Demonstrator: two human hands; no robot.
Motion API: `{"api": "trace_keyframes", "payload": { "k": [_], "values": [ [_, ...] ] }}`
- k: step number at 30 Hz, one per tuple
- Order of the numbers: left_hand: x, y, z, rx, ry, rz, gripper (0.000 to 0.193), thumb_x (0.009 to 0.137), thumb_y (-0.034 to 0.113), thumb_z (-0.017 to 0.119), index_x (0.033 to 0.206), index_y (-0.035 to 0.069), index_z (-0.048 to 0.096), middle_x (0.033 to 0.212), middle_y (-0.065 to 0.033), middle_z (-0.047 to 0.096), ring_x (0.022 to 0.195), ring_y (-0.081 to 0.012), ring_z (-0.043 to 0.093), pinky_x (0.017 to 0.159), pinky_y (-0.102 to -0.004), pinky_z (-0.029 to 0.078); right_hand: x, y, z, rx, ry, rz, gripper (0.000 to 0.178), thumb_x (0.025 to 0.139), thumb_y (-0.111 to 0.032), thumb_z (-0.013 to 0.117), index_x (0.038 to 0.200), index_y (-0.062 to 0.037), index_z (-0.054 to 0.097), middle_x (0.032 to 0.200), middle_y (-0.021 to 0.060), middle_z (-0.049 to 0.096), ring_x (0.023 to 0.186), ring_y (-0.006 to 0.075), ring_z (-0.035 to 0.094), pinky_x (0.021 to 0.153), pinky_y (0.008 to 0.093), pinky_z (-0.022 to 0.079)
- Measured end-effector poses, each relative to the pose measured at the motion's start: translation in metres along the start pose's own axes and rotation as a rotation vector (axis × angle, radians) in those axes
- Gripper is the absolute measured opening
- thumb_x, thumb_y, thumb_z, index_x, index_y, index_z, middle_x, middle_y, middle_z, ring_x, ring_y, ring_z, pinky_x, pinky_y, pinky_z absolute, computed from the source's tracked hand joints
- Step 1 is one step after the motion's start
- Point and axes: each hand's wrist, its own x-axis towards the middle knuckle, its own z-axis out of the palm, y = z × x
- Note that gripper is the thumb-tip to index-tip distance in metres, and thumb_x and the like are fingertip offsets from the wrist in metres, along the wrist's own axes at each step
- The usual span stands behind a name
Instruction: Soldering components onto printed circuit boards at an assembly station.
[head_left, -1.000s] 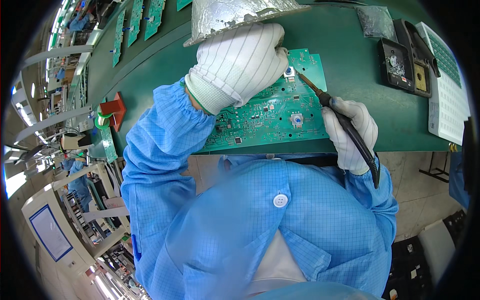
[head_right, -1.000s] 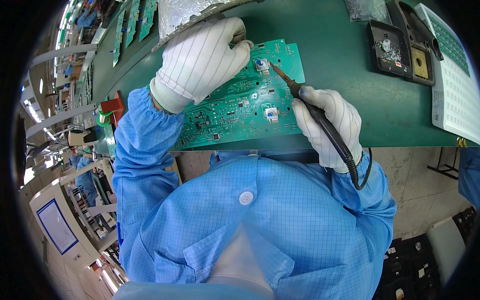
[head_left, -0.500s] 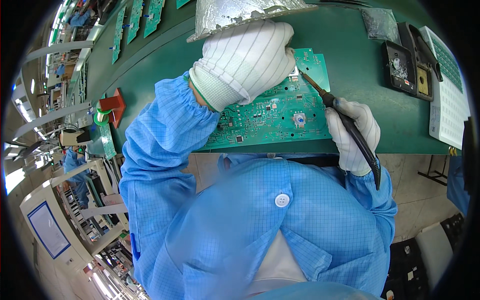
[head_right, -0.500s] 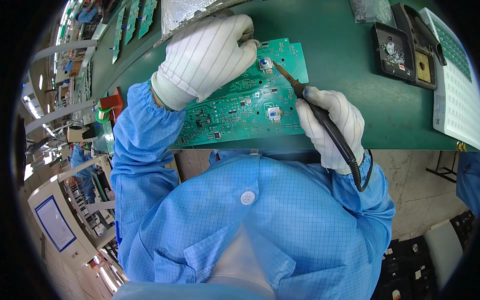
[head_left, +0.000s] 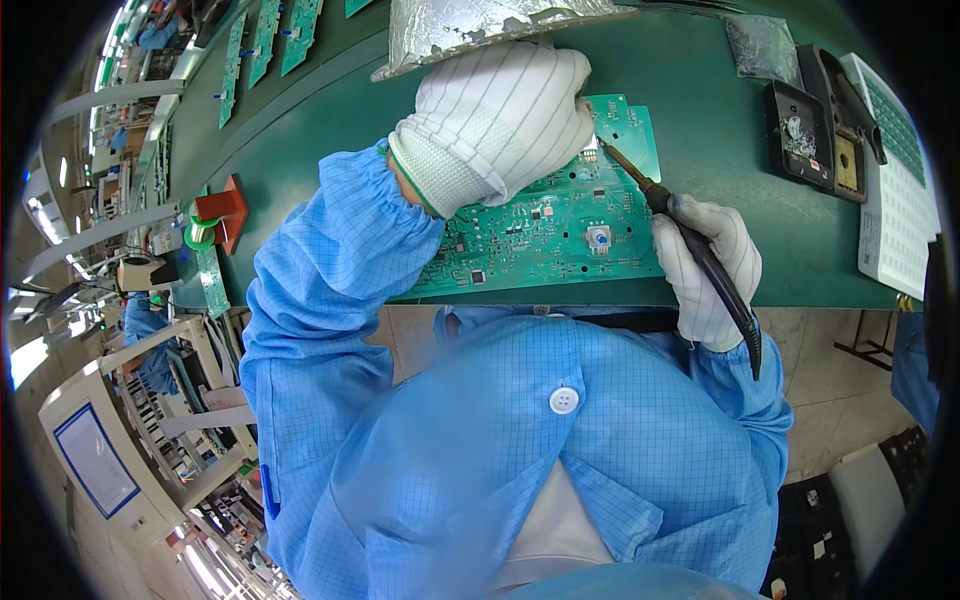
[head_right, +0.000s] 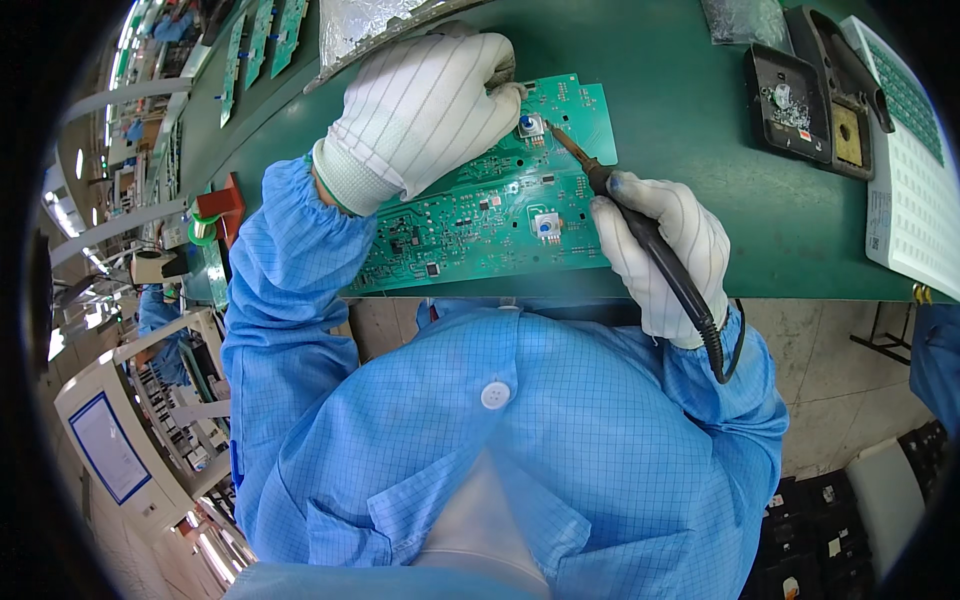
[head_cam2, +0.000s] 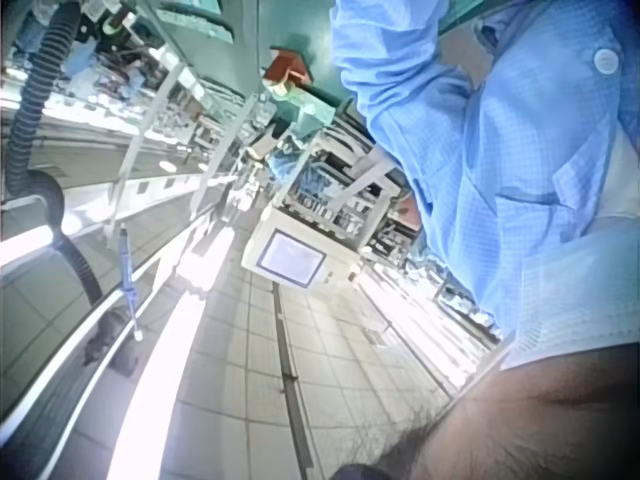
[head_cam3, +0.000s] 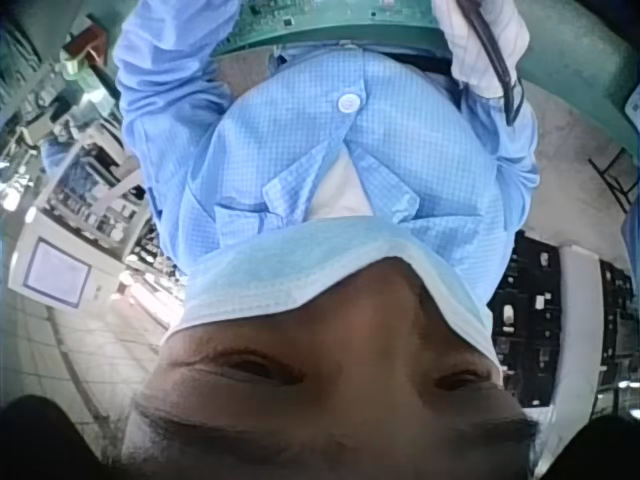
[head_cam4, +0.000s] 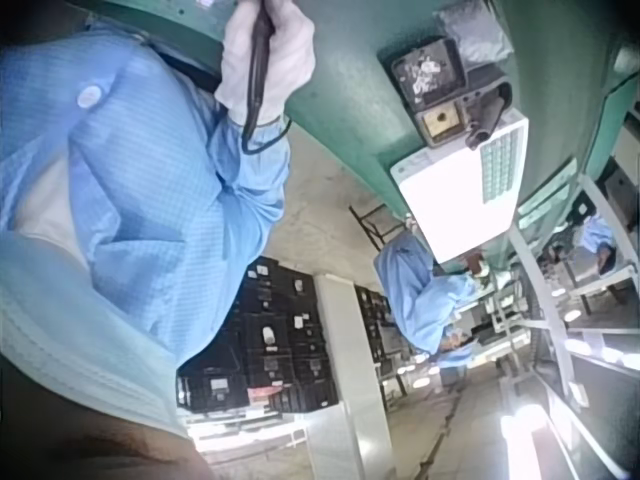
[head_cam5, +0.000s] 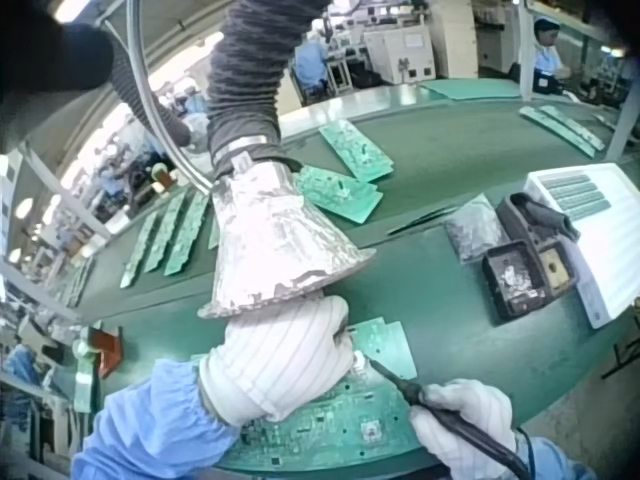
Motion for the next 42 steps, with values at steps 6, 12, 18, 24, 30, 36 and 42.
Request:
{"api": "trace_keyframes", "payload": {
  "k": [6, 12, 18, 24, 30, 36, 42],
  "values": [
    [0.001, 0.002, 0.004, 0.016, 0.026, 0.042, 0.024, 0.086, 0.029, 0.065, 0.091, 0.006, 0.068, 0.085, -0.0134, 0.067, 0.079, -0.0345, 0.068, 0.073, -0.0427, 0.056, -0.001, 0.000, 0.001, -0.021, -0.005, 0.027, 0.028, 0.080, -0.006, 0.081, 0.103, -0.0018, 0.065, 0.095, 0.0133, 0.069, 0.080, 0.0235, 0.071, 0.072, 0.0324, 0.057],
    [-0.006, -0.001, 0.005, 0.008, 0.082, 0.092, 0.024, 0.087, 0.031, 0.065, 0.092, 0.007, 0.068, 0.086, -0.0134, 0.066, 0.078, -0.0346, 0.067, 0.071, -0.0433, 0.055, -0.001, -0.001, 0.000, -0.019, -0.013, 0.023, 0.028, 0.081, -0.006, 0.080, 0.103, -0.0015, 0.065, 0.096, 0.0135, 0.069, 0.081, 0.0238, 0.071, 0.073, 0.0328, 0.057],
    [-0.017, -0.016, 0.021, -0.013, 0.243, 0.171, 0.032, 0.085, 0.036, 0.066, 0.076, 0.005, 0.067, 0.070, -0.0118, 0.064, 0.065, -0.0323, 0.065, 0.060, -0.0432, 0.054, 0.000, 0.000, -0.001, 0.020, -0.027, -0.002, 0.028, 0.081, -0.006, 0.079, 0.105, -0.0008, 0.065, 0.097, 0.0144, 0.069, 0.083, 0.0254, 0.071, 0.074, 0.0336, 0.057],
    [-0.014, -0.023, 0.038, -0.091, 0.002, 0.002, 0.059, 0.090, 0.061, 0.059, 0.077, 0.004, 0.066, 0.071, -0.0153, 0.064, 0.068, -0.0353, 0.066, 0.065, -0.0450, 0.054, -0.001, 0.001, 0.001, -0.005, -0.019, -0.020, 0.027, 0.081, -0.005, 0.080, 0.104, -0.0010, 0.065, 0.098, 0.0157, 0.069, 0.083, 0.0263, 0.071, 0.075, 0.0340, 0.057],
    [-0.008, -0.030, 0.047, -0.061, -0.113, 0.011, 0.061, 0.088, 0.066, 0.058, 0.085, 0.007, 0.067, 0.073, -0.0167, 0.061, 0.072, -0.0366, 0.065, 0.066, -0.0451, 0.054, -0.001, 0.000, 0.000, 0.053, -0.031, -0.002, 0.027, 0.080, -0.005, 0.080, 0.102, -0.0011, 0.065, 0.096, 0.0157, 0.069, 0.084, 0.0262, 0.071, 0.074, 0.0347, 0.057],
    [-0.011, -0.026, 0.049, -0.110, -0.063, -0.050, 0.075, 0.084, 0.078, 0.054, 0.075, 0.004, 0.067, 0.070, -0.0172, 0.065, 0.070, -0.0363, 0.067, 0.066, -0.0454, 0.055, -0.006, -0.001, 0.000, 0.082, 0.131, -0.027, 0.024, 0.076, 0.003, 0.075, 0.098, -0.0006, 0.065, 0.095, 0.0150, 0.069, 0.080, 0.0242, 0.068, 0.074, 0.0331, 0.055],
    [-0.019, -0.017, 0.047, -0.076, 0.056, -0.003, 0.059, 0.088, 0.063, 0.061, 0.076, 0.006, 0.065, 0.067, -0.0128, 0.061, 0.065, -0.0331, 0.065, 0.059, -0.0429, 0.053, -0.016, 0.002, -0.016, 0.019, 0.101, -0.113, 0.025, 0.070, 0.008, 0.068, 0.093, -0.0011, 0.064, 0.085, 0.0133, 0.068, 0.076, 0.0246, 0.066, 0.070, 0.0342, 0.054]
  ]
}}
